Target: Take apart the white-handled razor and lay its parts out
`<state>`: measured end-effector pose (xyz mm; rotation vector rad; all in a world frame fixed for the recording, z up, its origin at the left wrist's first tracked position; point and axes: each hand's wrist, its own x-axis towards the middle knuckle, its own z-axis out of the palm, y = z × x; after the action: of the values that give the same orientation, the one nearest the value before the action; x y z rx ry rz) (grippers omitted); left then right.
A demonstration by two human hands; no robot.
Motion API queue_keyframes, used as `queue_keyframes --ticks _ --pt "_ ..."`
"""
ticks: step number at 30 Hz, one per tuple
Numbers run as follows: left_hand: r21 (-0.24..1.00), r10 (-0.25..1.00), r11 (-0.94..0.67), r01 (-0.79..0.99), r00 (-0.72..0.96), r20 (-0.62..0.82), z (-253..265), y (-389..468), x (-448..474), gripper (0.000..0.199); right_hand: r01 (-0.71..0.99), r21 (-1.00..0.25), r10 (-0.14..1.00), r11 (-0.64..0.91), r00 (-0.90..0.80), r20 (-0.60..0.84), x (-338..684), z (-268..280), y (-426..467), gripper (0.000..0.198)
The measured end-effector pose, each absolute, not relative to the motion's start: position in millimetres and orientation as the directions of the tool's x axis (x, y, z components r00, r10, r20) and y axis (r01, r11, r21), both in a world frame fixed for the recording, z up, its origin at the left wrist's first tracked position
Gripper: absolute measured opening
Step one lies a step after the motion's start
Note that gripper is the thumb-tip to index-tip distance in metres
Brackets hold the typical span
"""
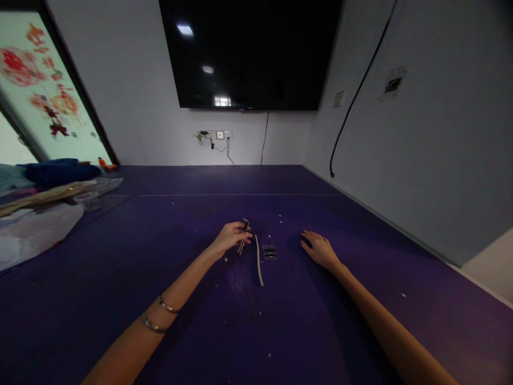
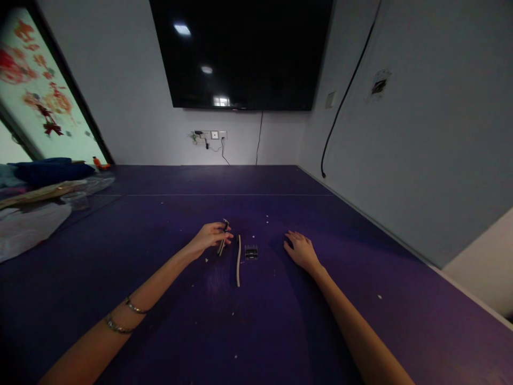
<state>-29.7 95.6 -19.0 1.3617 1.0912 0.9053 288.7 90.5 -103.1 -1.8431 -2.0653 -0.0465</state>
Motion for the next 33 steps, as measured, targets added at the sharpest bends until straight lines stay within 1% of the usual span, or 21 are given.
queue_keyframes --ticks 5,8,10,11,12,13,14,16,19,23,26,28,33 --pt "0.990 0.959 0.006 0.139 0.280 -0.045 -21 91 -32 0.018 0.964 -0.217 0.951 0.154 -0.084 0.299 290 -102 90 0.042" --pt "0.990 0.966 -0.031 0.137 0.259 -0.005 -19 90 -33 0.017 0.955 -0.230 0.920 0.185 -0.086 0.383 290 -85 88 0.037" --pt "0.991 0.968 -0.056 0.123 0.249 0.024 -16 89 -33 0.017 0.940 -0.282 0.890 0.194 -0.048 0.454 283 -68 85 0.032" --pt "0.991 0.968 -0.068 0.115 0.246 0.037 -14 88 -33 0.017 0.922 -0.334 0.884 0.195 -0.018 0.466 276 -58 81 0.029" --pt "0.991 0.968 -0.077 0.108 0.245 0.048 -12 88 -33 0.018 0.896 -0.403 0.893 0.188 0.015 0.449 267 -50 77 0.028" --pt "0.991 0.968 -0.085 0.102 0.244 0.058 -11 87 -32 0.018 0.867 -0.457 0.913 0.196 0.009 0.408 255 -43 72 0.026" --pt "0.991 0.968 -0.092 0.099 0.244 0.066 -9 86 -31 0.018 0.849 -0.485 0.928 0.211 -0.018 0.372 242 -38 66 0.025" --pt "0.990 0.966 -0.106 0.095 0.246 0.080 -8 85 -30 0.018 0.841 -0.490 0.959 0.229 -0.109 0.262 212 -33 53 0.026" --pt "0.987 0.956 -0.145 0.070 0.266 0.121 -8 84 -26 0.019 0.880 -0.420 0.974 0.224 -0.188 0.126 172 -35 39 0.025" --pt "0.984 0.937 -0.179 0.013 0.308 0.166 -9 80 -21 0.021 0.938 -0.280 0.979 0.203 -0.191 0.070 142 -41 37 0.031" --pt "0.985 0.929 -0.174 0.014 0.335 0.159 -8 76 -18 0.021 0.954 -0.234 0.982 0.188 -0.190 0.014 132 -45 41 0.034" --pt "0.982 0.921 -0.187 0.022 0.353 0.167 -8 74 -16 0.020 0.963 -0.204 0.984 0.175 -0.177 0.007 128 -49 41 0.036" --pt "0.978 0.908 -0.204 0.037 0.381 0.175 -11 71 -13 0.019 0.972 -0.144 0.983 0.184 -0.178 0.052 123 -54 34 0.035"
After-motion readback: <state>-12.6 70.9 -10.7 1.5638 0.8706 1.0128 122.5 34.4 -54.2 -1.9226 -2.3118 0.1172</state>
